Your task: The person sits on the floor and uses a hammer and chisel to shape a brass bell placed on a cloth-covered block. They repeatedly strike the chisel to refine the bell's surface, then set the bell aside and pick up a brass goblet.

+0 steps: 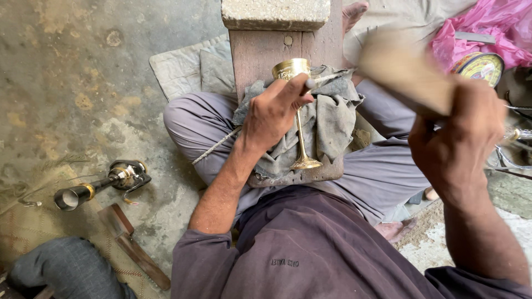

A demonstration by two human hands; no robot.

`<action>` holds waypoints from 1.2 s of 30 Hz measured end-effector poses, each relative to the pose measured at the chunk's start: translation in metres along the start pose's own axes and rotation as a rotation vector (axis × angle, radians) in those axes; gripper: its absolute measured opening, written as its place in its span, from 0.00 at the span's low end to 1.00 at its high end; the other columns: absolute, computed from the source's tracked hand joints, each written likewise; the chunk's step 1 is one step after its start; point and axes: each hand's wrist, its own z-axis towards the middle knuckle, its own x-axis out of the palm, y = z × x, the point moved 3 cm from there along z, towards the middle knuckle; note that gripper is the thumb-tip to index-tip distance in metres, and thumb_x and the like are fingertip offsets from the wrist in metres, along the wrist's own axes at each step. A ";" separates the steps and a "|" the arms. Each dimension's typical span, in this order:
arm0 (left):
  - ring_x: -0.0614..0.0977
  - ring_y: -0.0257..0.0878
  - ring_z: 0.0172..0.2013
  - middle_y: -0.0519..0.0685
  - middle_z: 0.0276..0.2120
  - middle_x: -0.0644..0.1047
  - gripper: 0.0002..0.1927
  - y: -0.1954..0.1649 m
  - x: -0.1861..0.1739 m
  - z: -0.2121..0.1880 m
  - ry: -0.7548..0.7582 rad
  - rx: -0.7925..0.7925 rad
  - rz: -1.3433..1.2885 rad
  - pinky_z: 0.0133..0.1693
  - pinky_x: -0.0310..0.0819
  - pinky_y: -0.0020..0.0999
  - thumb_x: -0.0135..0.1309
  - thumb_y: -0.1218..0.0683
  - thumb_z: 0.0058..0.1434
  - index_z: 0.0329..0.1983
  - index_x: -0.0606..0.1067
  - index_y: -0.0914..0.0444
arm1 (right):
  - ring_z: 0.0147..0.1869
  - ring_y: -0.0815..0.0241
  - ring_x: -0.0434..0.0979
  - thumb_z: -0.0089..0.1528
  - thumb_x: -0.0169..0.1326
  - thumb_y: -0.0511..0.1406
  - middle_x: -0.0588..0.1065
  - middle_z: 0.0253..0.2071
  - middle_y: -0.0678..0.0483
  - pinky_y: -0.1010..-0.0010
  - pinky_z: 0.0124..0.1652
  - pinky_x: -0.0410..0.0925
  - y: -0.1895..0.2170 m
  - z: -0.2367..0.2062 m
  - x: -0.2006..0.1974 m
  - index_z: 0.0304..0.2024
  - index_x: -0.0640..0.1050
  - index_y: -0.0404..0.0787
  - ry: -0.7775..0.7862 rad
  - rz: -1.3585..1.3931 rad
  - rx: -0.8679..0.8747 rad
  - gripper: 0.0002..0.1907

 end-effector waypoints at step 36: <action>0.85 0.44 0.32 0.52 0.34 0.80 0.22 0.008 -0.037 -0.027 0.025 -0.352 0.161 0.33 0.79 0.41 0.60 0.56 0.61 0.57 0.69 0.64 | 0.35 0.57 0.81 0.51 0.64 0.29 0.77 0.33 0.50 0.69 0.37 0.71 0.029 -0.090 0.114 0.42 0.73 0.38 0.503 0.739 0.169 0.18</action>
